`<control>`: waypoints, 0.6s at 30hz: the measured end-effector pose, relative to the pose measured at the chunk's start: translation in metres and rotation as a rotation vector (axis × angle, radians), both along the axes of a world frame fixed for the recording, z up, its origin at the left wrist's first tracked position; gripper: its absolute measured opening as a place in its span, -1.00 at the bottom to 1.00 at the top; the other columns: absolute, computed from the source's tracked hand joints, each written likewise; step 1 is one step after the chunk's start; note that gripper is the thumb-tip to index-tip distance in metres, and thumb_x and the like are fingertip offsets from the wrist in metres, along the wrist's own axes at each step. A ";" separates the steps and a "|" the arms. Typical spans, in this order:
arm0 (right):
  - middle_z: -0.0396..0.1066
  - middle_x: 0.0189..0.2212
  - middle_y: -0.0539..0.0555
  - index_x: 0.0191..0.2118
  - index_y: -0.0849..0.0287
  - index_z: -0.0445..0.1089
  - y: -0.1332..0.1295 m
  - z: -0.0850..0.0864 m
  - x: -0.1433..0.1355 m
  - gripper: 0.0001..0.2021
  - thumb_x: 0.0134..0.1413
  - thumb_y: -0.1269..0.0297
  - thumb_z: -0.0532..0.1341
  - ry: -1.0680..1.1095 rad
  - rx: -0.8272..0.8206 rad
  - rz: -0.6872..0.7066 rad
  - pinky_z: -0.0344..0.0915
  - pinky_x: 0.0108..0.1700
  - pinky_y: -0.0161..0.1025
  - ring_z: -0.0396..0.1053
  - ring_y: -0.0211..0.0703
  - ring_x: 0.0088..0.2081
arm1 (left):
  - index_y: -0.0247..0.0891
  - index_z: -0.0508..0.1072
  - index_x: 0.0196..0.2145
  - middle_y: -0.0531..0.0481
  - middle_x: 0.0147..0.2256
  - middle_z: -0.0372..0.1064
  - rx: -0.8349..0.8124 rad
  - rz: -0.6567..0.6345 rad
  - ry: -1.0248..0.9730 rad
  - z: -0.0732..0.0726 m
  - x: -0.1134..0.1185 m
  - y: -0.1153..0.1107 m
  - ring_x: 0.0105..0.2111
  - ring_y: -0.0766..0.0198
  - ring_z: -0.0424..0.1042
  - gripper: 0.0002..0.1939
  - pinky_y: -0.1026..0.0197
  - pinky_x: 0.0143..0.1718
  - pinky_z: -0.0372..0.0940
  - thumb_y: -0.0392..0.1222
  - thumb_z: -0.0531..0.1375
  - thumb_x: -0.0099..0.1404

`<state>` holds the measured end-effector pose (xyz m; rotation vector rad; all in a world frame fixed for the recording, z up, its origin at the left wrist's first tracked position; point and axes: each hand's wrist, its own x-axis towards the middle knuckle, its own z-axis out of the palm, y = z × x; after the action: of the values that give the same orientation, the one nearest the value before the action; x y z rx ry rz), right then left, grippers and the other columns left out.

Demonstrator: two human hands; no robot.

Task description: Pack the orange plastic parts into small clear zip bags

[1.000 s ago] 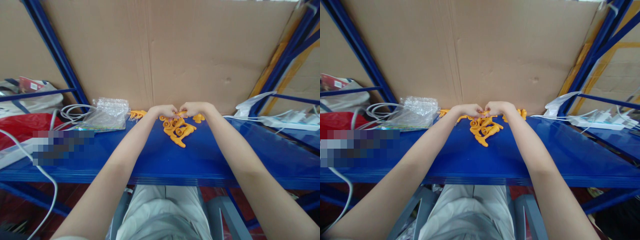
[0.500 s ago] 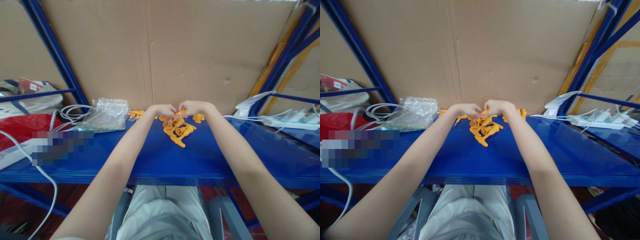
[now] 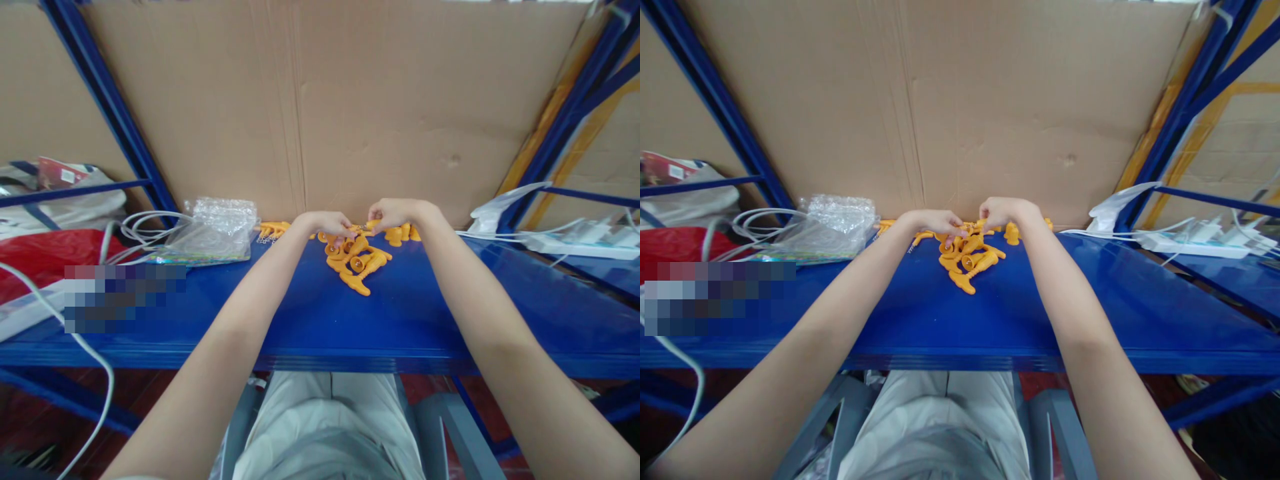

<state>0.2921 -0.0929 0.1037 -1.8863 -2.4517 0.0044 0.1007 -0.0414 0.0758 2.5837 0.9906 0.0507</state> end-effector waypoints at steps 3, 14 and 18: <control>0.57 -0.34 0.07 -0.21 0.15 0.53 0.002 0.000 0.009 -0.77 -0.07 0.28 0.35 -0.014 0.011 -0.084 0.28 -0.36 -0.30 0.48 -0.10 -0.31 | -0.22 0.46 -0.49 0.01 -0.56 0.48 -0.008 0.038 -0.009 -0.002 -0.003 0.006 -0.42 0.26 0.45 -0.71 0.29 -0.29 0.23 0.05 0.16 0.16; 0.55 -0.45 0.14 -0.31 0.19 0.58 0.008 0.003 0.051 -0.75 -0.04 0.11 0.39 -0.030 -0.039 -0.270 0.36 -0.32 -0.21 0.51 0.01 -0.30 | -0.28 0.45 -0.52 0.03 -0.52 0.37 0.329 0.167 -0.201 -0.006 -0.009 0.024 -0.46 0.27 0.29 -0.76 0.24 -0.40 0.14 -0.06 0.17 0.13; 0.56 -0.40 0.20 -0.32 0.20 0.56 0.013 0.001 0.072 -0.74 -0.06 0.11 0.43 -0.014 -0.084 -0.418 0.40 -0.31 -0.13 0.51 0.07 -0.30 | -0.33 0.52 -0.41 -0.06 -0.43 0.44 0.472 0.292 -0.254 -0.007 -0.008 0.029 -0.37 0.23 0.37 -0.76 0.25 -0.31 0.23 -0.08 0.20 0.17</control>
<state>0.3640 -0.0799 0.1048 -2.4020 -2.0450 0.0793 0.0930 -0.0124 0.0692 2.7087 1.3773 0.7517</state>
